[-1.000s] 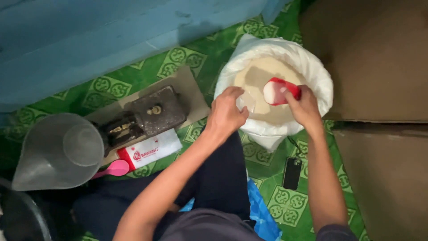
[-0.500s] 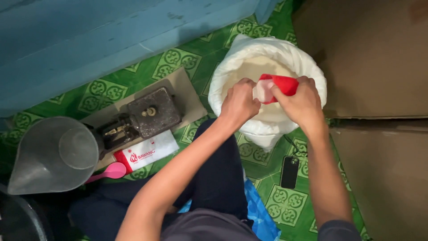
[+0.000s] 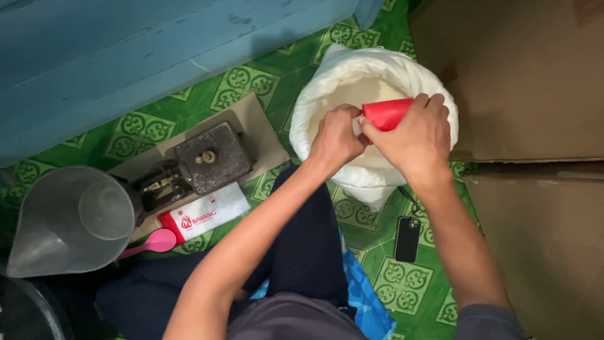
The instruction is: The person scoops white powder from a large sack into small plastic bags using a red scoop, then places the filled bags into a black basin. The process is repeated multiple times.
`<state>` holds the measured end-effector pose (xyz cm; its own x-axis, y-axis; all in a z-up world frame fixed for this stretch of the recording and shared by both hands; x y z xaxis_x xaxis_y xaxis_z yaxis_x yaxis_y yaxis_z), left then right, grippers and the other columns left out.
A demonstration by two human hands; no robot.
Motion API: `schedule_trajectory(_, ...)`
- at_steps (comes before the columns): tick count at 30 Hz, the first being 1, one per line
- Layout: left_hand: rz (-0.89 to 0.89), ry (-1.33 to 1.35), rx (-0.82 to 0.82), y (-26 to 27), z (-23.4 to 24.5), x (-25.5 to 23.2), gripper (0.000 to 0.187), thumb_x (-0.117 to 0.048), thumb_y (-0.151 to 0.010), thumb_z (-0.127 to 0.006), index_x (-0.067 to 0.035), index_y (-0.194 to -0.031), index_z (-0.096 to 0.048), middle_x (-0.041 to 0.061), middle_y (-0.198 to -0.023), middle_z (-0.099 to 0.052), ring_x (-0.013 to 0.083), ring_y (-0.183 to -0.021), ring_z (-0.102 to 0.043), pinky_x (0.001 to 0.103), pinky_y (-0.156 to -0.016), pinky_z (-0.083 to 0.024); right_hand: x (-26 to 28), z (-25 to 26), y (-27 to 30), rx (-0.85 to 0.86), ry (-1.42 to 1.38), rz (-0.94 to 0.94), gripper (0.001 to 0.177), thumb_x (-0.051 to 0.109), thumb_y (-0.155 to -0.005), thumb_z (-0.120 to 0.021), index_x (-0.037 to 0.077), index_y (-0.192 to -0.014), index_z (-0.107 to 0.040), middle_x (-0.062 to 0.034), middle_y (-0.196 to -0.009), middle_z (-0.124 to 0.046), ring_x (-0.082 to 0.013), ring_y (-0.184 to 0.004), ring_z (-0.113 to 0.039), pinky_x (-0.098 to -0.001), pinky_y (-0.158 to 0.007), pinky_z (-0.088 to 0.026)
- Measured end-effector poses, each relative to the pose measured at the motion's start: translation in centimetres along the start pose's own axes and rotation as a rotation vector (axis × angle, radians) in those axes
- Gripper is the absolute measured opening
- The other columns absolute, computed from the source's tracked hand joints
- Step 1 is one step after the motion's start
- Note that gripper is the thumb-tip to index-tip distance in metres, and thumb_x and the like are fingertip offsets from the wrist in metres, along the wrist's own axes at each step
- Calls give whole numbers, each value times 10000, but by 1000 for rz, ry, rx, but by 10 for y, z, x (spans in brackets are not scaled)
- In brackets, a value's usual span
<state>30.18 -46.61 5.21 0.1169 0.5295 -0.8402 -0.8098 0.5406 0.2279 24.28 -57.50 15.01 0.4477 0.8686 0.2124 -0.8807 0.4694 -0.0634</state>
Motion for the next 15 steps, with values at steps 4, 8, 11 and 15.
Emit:
schedule_trajectory(4, -14, -16, -13, -4, -2, 4, 364, -189, -725, -647, -33, -1050, -698, 113, -1107, -676, 440, -986, -668, 537, -801, -590, 8, 0, -2, -16, 72, 29, 922, 743, -713, -748, -104, -1030, -566, -217, -970, -524, -474, -950, -594, -532, -775, -512)
schedule_trajectory(8, -2, 21, -23, -3, 2, 4, 301, -166, -719, -580, -19, -960, -683, 135, -997, -676, 442, -933, -669, 556, -765, -588, 17, 1, -1, -125, 216, 99, 915, 808, -682, -698, -51, -971, -581, -161, -921, -519, -387, -869, -598, -456, -730, -517)
schedule_trajectory(11, 15, 28, -39, -4, 4, 6, 284, -178, -727, -541, -38, -933, -679, 127, -958, -684, 427, -916, -677, 560, -754, -584, 23, -2, -1, -169, 316, 122, 921, 831, -653, -675, -30, -966, -578, -136, -916, -509, -355, -867, -585, -436, -722, -511)
schedule_trajectory(15, -8, 52, -57, -2, 7, 6, 289, -167, -719, -520, -49, -929, -679, 134, -942, -678, 431, -911, -675, 558, -739, -583, 30, -1, 0, -220, 422, 151, 906, 842, -631, -663, 1, -954, -573, -111, -914, -494, -317, -867, -564, -408, -714, -496)
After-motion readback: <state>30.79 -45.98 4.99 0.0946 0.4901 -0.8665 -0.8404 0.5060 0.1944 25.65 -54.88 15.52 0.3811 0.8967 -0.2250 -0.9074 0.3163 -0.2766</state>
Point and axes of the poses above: each hand's wrist, its own y-axis away from the middle knuckle, its own z-axis out of the back of the hand, x = y × z, the point moved 7 cm from there along -y, towards the middle knuckle
